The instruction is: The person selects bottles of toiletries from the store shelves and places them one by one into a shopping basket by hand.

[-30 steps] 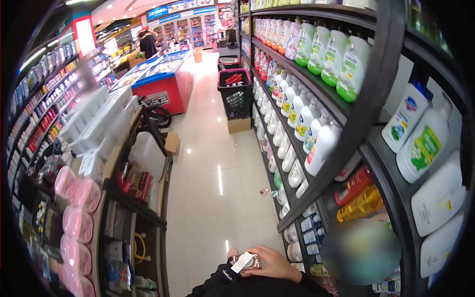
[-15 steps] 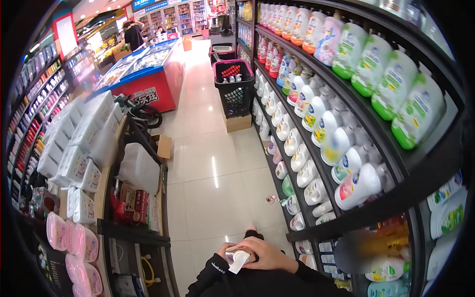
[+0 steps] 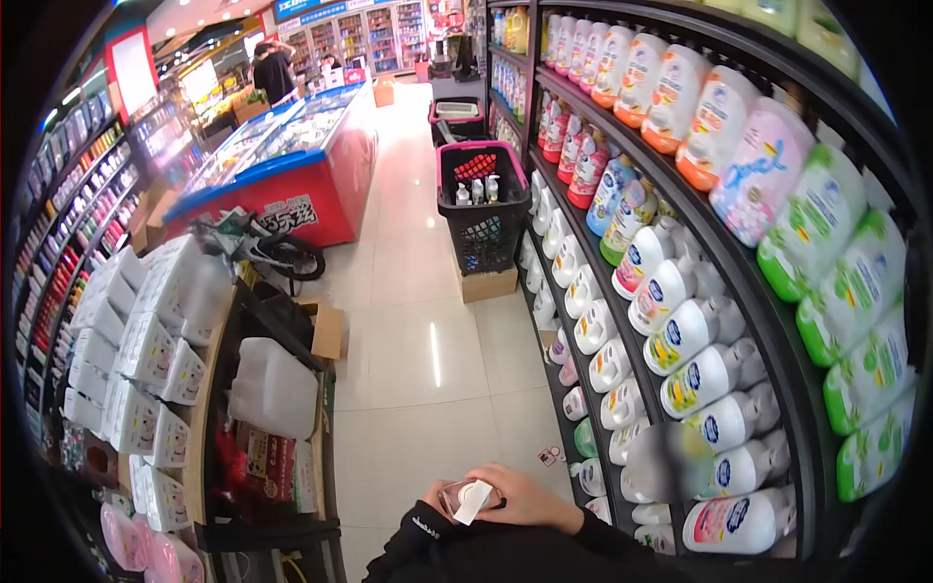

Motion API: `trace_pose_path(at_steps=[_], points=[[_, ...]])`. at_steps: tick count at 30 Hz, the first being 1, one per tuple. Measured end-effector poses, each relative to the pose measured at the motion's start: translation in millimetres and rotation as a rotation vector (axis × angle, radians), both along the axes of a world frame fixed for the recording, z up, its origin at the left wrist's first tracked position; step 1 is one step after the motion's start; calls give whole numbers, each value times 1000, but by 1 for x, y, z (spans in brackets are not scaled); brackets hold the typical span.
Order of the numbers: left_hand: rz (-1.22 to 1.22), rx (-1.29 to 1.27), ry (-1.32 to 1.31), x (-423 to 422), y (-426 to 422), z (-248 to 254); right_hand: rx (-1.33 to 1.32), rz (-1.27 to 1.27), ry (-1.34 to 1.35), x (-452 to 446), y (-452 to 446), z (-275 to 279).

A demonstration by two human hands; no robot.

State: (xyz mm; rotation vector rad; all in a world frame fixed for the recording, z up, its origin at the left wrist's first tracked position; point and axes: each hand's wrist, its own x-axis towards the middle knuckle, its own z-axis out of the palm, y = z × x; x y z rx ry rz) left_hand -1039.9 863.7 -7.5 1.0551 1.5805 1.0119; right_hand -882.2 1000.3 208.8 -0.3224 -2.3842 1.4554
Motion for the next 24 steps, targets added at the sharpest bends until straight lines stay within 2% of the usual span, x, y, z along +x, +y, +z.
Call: trace_pose_path(at_steps=[6,7,9,12,14,16,17,19,21,22,24], points=[[84,171,-104,-46,70,87,63,37,-32,-51,61,-1],[99,204,-123,-56,80,90,79,42,8,-60,72,2],[7,339,108,-87,108,64,88,49,44,-79,92,1],[38,228,92,-123,148,44,135,-13,28,-111,125,-2],[-4,326,-108,-150,178,39,105,-71,-22,-135,151,0],[-131,316,49,-186,210,7,118,-120,-39,-161,176,0],[-223,326,139,-204,227,13,113,-165,-65,-175,187,1],[-256,242,125,-236,252,24,39,-238,-74,-200,207,4],[-270,11,-56,-267,280,50,-33,-314,-75,-227,231,5],[-194,83,30,-277,288,54,-41,-327,-94,-239,239,4],[-192,80,84,-301,305,57,-75,-344,-124,-258,252,4]])
